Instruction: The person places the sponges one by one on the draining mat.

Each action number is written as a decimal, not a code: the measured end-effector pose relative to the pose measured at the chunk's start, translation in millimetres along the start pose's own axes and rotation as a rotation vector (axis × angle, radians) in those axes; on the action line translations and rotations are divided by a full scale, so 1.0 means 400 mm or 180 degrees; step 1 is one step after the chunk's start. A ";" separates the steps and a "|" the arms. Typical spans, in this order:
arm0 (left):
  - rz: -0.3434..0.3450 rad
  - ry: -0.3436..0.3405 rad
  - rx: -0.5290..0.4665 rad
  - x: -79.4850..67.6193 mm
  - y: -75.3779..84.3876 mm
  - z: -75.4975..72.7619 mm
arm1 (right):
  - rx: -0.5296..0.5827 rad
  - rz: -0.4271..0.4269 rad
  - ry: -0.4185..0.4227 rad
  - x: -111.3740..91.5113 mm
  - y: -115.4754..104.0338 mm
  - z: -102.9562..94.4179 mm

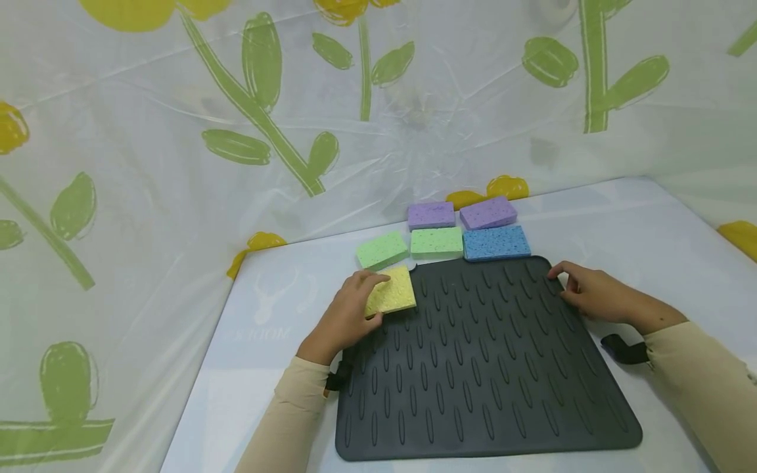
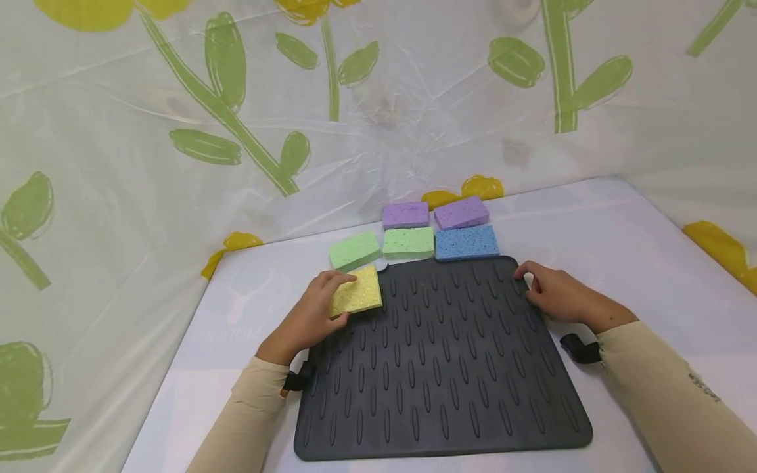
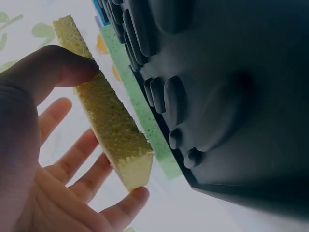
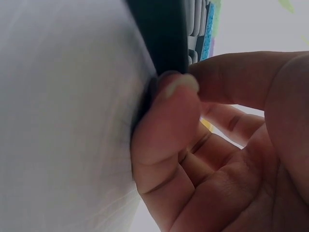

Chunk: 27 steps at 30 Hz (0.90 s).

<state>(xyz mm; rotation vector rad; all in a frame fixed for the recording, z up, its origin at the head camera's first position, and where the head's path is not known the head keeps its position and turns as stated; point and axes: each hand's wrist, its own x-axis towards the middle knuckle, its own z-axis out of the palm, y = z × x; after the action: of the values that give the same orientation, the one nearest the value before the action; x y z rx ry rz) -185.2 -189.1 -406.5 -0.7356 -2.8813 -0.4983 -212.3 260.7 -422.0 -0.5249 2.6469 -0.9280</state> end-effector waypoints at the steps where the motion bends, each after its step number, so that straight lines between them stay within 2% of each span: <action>1: 0.0012 -0.0007 0.0004 0.000 -0.001 0.001 | 0.0002 0.0001 -0.0001 0.000 0.000 0.001; 27: -0.0070 -0.0366 -0.0131 -0.002 -0.002 0.009 | -0.0002 0.0025 -0.0007 -0.001 0.000 0.000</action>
<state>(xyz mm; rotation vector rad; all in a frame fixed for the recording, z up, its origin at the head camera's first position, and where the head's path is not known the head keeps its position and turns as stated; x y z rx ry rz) -184.9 -189.1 -410.3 -0.7636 -2.9968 -0.5363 -211.8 260.9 -422.0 -0.5150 2.6454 -0.9237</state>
